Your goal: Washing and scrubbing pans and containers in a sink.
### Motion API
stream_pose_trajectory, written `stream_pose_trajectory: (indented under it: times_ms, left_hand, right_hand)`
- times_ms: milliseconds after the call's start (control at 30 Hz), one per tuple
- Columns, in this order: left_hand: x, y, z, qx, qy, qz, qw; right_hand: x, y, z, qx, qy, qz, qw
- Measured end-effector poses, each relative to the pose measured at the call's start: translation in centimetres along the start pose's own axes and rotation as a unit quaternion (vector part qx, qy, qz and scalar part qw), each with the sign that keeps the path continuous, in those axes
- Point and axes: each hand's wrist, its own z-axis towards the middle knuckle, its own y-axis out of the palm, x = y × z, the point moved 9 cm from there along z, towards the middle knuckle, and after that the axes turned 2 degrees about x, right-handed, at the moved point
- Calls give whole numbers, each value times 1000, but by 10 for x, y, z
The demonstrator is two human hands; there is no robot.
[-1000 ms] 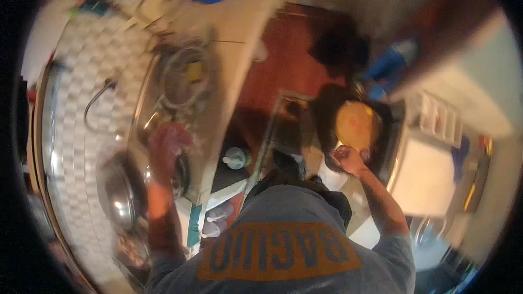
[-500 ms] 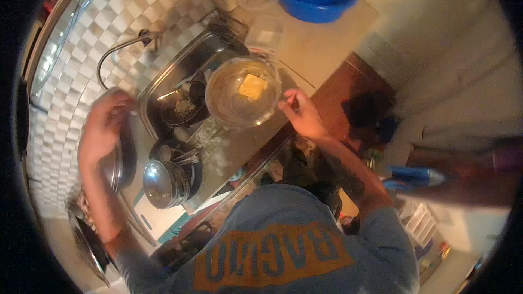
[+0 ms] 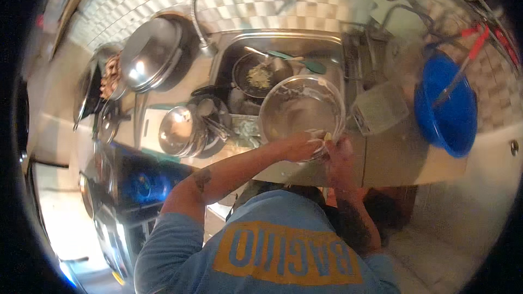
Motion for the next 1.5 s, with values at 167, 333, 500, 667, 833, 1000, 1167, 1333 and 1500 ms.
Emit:
stream_pose_trajectory:
  times_ms: [167, 333, 500, 667, 833, 1000, 1167, 1333, 1500]
  left_hand:
    - [25, -111, -61, 76, -122, 116, 983]
    - [53, -222, -120, 112, -79, 175, 975]
    - [72, -298, -183, 131, -204, 11, 970]
    - [95, -342, -284, 158, -358, -29, 920]
    - [78, -345, -405, 281, -509, -90, 809]
    - [24, -312, -470, 225, -550, 160, 788]
    - [-15, -228, -509, 264, -330, 331, 844]
    - [-51, -179, -499, 250, -399, 334, 817]
    - [-56, -180, -477, 238, -440, 284, 818]
  right_hand:
    - [-38, 18, 56, -52, -23, -145, 988]
    - [-51, 63, 114, -131, 75, -21, 988]
    - [-43, 92, 139, -201, 73, -104, 971]
    - [41, 32, 181, -127, 153, -218, 956]
    - [99, -3, 205, -87, 180, -270, 942]
    - [128, 18, 235, -93, 99, -364, 921]
    - [126, 93, 259, -161, -238, -618, 732]
    - [112, 120, 284, -59, -151, -675, 720]
    - [155, 105, 316, -58, -43, -780, 622]
